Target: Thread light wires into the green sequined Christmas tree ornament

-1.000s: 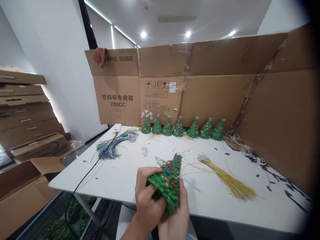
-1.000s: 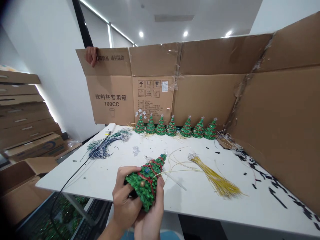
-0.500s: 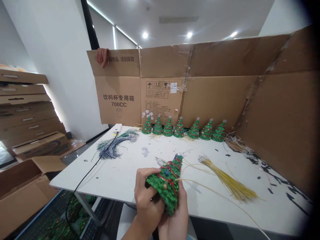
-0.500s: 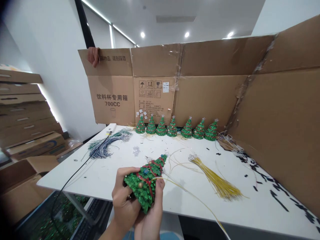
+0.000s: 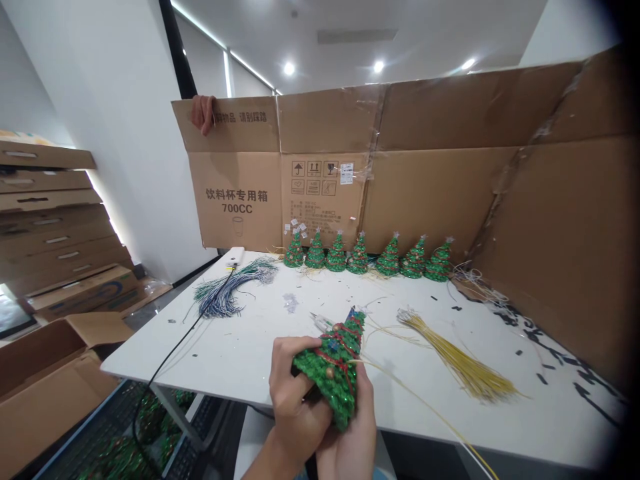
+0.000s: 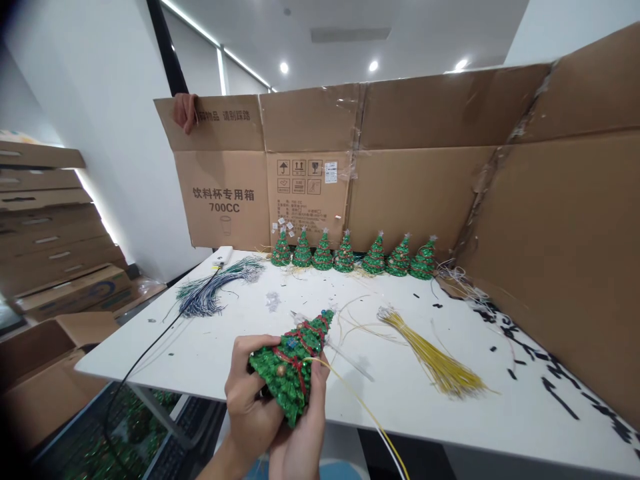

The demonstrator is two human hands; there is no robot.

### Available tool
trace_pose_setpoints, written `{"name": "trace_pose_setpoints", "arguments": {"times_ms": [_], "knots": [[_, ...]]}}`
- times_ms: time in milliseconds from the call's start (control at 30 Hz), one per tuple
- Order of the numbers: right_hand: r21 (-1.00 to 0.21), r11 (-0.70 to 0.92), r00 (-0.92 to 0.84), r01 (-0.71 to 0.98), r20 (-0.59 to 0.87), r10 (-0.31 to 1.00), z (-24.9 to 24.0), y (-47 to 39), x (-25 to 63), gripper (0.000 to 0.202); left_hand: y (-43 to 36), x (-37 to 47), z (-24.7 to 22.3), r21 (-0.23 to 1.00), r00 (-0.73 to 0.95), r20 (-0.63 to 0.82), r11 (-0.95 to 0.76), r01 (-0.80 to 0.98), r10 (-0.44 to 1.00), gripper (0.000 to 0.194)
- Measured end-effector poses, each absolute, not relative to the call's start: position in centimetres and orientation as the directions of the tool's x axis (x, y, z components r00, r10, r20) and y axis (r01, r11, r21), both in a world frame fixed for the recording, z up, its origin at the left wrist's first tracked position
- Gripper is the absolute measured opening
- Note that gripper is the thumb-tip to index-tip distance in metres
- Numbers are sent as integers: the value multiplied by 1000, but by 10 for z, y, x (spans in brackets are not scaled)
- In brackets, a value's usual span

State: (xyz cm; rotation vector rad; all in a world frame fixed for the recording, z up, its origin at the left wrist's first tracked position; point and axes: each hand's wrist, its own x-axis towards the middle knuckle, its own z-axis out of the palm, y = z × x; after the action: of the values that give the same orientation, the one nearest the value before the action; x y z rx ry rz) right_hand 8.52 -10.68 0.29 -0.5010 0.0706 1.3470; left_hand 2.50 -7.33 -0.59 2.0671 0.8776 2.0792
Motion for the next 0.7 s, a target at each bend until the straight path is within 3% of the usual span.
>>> {"name": "trace_pose_setpoints", "arguments": {"times_ms": [200,533,700], "knots": [[-344,188,294,-920,-287,912,0,-106,86,82,-75,31,-14,503,-150,864,-810,300,481,13],[-305,204,284,-930,-245,927,-1,-109,87,78,-76,32,-14,455,-156,890,-834,312,428,16],[-343,223,307,-913,-215,927,-3,-110,87,70,-77,29,-11,394,-111,919,-859,326,379,18]]}}
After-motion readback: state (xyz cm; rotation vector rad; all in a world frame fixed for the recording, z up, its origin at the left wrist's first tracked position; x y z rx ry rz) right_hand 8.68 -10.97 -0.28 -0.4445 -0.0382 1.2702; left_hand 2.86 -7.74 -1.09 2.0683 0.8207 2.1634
